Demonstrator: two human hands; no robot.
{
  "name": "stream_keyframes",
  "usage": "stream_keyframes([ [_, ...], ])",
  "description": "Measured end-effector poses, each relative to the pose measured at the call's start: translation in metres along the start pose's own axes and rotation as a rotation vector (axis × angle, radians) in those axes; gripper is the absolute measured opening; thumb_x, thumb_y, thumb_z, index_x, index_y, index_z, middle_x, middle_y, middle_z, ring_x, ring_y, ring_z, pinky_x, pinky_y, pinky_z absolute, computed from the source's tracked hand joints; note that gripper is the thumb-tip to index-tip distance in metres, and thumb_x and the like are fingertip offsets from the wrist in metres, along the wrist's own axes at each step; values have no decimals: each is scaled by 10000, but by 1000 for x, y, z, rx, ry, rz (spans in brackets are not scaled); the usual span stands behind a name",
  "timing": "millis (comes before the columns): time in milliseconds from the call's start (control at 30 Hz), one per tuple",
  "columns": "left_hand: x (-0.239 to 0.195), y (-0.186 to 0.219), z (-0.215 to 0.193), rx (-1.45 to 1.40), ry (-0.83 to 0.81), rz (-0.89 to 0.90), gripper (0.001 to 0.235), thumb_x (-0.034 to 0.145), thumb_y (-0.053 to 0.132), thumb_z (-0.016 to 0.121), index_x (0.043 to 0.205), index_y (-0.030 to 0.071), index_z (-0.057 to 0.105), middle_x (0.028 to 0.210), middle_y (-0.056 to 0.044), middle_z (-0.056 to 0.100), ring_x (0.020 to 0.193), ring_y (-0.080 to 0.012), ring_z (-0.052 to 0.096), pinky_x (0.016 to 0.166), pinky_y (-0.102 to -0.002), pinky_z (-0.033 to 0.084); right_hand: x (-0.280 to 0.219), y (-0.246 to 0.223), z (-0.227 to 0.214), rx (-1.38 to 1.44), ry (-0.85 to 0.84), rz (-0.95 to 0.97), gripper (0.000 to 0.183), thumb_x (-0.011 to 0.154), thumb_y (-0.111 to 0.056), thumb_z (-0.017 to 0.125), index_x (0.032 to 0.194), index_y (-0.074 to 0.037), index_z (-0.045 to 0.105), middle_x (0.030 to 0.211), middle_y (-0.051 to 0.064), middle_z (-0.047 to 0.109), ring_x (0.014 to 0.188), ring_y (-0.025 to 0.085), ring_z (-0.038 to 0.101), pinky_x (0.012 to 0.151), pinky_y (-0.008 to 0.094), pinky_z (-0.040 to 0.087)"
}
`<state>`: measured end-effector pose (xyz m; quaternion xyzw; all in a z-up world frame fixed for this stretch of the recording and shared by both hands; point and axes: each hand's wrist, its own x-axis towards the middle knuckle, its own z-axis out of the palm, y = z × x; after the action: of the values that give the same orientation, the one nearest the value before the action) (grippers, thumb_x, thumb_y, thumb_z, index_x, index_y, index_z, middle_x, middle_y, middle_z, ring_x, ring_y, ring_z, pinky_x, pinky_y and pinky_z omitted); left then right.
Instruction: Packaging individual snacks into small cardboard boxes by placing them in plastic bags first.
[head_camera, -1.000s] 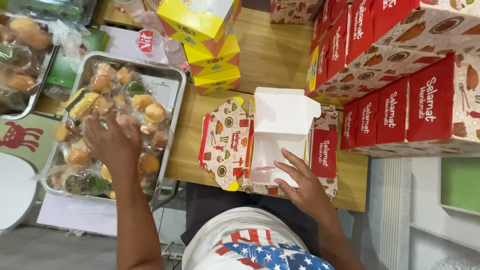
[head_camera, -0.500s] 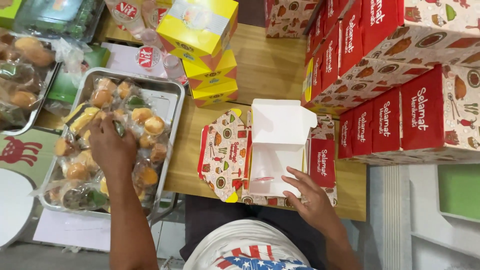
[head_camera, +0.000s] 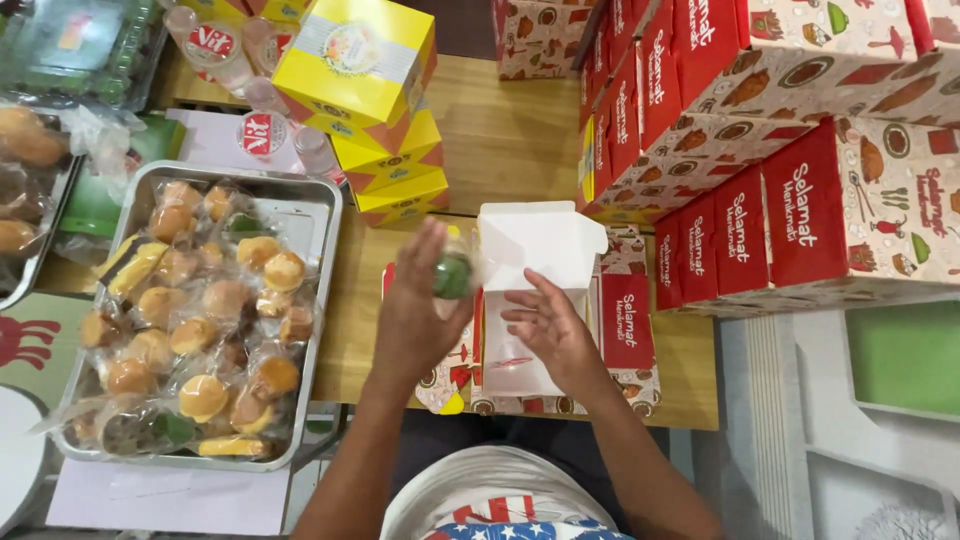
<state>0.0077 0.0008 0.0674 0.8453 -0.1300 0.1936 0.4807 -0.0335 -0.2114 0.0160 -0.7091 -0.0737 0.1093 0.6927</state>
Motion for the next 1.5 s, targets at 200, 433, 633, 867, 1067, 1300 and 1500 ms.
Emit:
stream_keyframes([
  [200,-31,-9,42,111,-375,313,978,738,121,801,1581,199,312,1536,-137,448,1313,-340,570,1144,-587,351,18,23,-9,260,118,-8,703,980,-190,625,1588,-58,298,1200,201,676,1110,247,664,975,390,549],
  [433,-26,7,24,-186,-201,-56,822,879,365,739,1524,29,356,1423,-248,490,1335,-426,499,1155,-597,340,7,27,-18,443,299,-75,767,913,-90,671,1573,-45,284,1208,157,635,1115,240,647,996,393,551],
  [633,-42,4,51,-731,-218,-400,529,1003,294,613,1433,5,507,1257,-186,598,1215,-319,594,1072,-496,456,-3,8,-2,450,315,-146,789,862,-23,720,1560,-50,353,1184,100,640,1083,188,643,970,335,560],
  [867,-35,12,56,-890,-202,-495,423,982,242,672,1344,26,633,930,-49,632,935,-128,594,924,-334,506,-13,-10,7,391,316,-185,870,833,23,769,1578,-80,332,1145,80,670,986,112,637,900,259,560],
  [1067,-45,2,67,-830,-63,-536,165,1000,196,678,1038,38,702,872,-68,696,882,-118,633,835,-297,520,-16,5,0,258,291,-227,835,841,-19,774,1563,-89,359,1165,58,672,984,77,620,866,226,531],
  [1300,-61,19,60,-1120,-260,-800,643,988,295,492,1536,37,277,1413,-261,446,1311,-406,495,1017,-513,522,-23,-10,-4,-386,421,-475,432,800,70,773,1217,-8,690,1150,102,627,1097,252,649,921,348,570],
  [1500,-74,11,81,-1245,-281,-714,579,1011,352,533,1506,106,364,1412,-138,533,1170,-211,641,888,-310,616,-21,-24,0,-473,298,-626,302,823,-134,847,1110,-61,789,1104,109,712,1146,346,683,1001,445,547],
])
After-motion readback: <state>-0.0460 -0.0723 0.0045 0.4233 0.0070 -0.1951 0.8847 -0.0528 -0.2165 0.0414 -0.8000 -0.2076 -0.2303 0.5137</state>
